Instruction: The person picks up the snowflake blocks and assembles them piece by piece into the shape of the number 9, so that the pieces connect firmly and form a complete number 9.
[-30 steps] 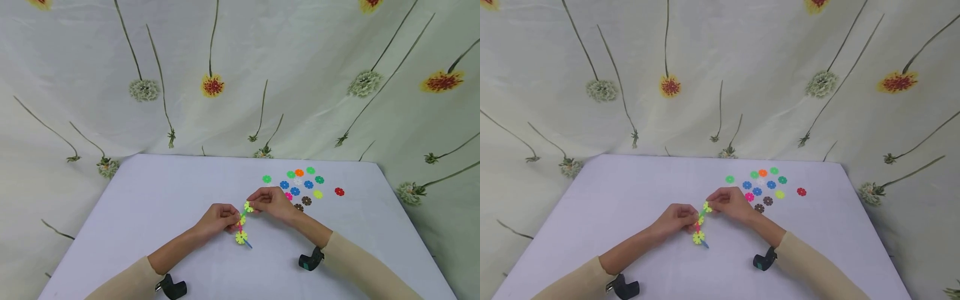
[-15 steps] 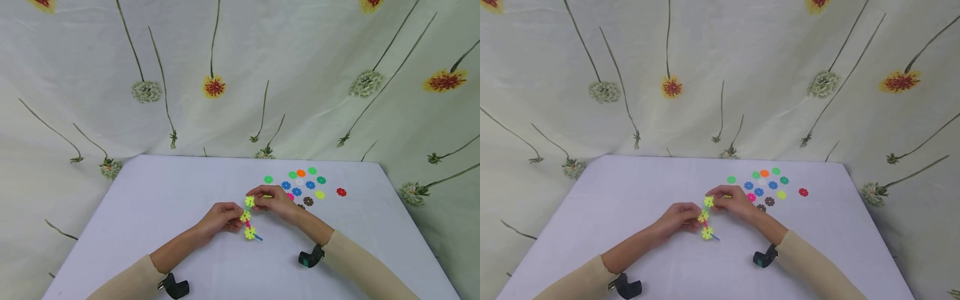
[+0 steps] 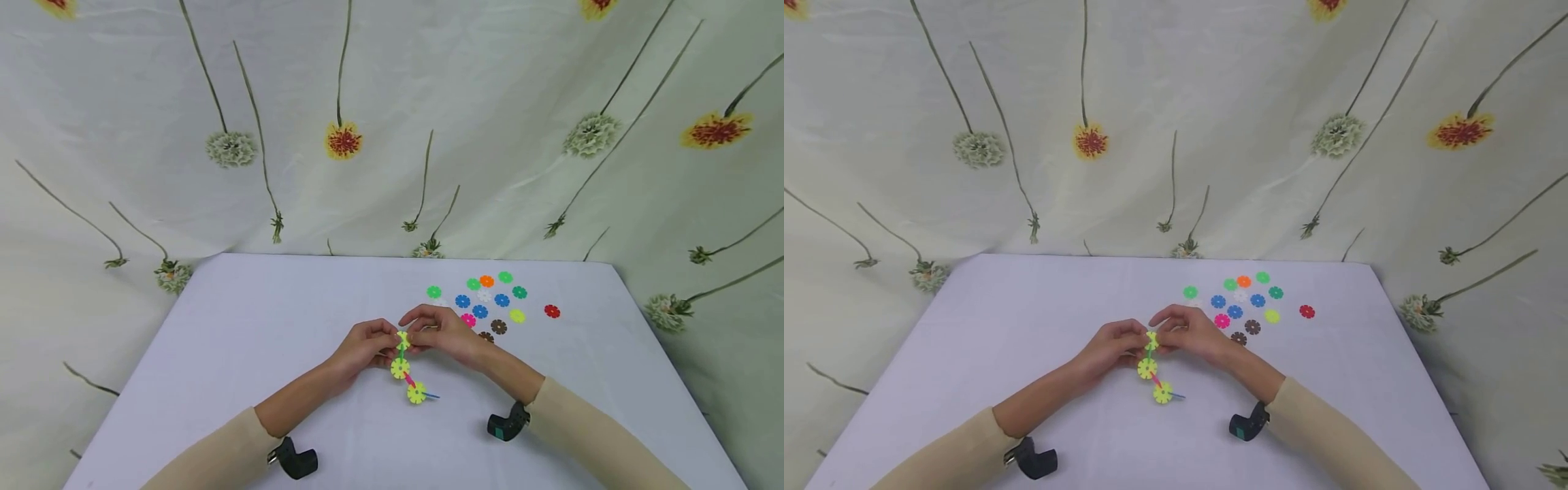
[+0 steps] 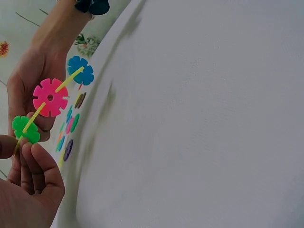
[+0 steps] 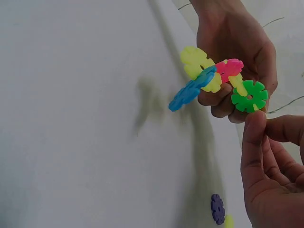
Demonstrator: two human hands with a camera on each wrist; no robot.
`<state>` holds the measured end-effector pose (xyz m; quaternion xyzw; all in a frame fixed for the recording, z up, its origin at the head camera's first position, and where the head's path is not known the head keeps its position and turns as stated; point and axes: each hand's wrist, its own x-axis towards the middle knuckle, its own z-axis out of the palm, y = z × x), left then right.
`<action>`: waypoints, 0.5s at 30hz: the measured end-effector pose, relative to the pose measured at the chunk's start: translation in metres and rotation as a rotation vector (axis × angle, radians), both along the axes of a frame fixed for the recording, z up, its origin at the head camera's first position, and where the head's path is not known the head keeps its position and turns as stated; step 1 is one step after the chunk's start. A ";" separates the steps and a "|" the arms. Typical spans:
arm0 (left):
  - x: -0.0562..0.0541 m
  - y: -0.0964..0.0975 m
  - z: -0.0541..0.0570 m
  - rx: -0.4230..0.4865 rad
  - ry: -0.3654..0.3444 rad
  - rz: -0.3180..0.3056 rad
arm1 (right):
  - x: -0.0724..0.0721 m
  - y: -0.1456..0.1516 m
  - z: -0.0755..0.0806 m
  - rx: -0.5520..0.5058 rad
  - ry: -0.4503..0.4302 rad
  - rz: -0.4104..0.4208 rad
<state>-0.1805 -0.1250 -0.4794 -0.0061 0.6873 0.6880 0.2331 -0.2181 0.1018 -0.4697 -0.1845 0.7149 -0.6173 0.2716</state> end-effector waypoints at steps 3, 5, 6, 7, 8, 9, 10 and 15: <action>0.001 0.000 -0.001 -0.003 -0.006 0.008 | 0.001 0.001 0.000 0.016 0.017 0.006; 0.001 0.000 -0.001 -0.010 -0.001 0.013 | 0.000 0.003 0.001 0.041 0.064 0.007; 0.001 0.000 -0.001 -0.013 -0.002 0.016 | 0.000 0.004 0.002 0.061 0.101 0.008; 0.001 -0.001 -0.001 -0.018 0.001 0.019 | -0.001 0.006 0.002 0.085 0.143 0.009; 0.001 -0.001 -0.001 -0.022 0.002 0.023 | -0.002 0.008 0.003 0.114 0.188 0.008; 0.001 -0.001 -0.001 -0.025 0.002 0.026 | -0.004 0.011 0.003 0.144 0.236 0.004; 0.001 -0.002 -0.001 -0.029 0.003 0.030 | -0.005 0.014 0.003 0.178 0.281 0.001; 0.004 -0.006 -0.001 -0.034 0.003 0.030 | -0.013 0.029 0.000 0.372 0.472 0.003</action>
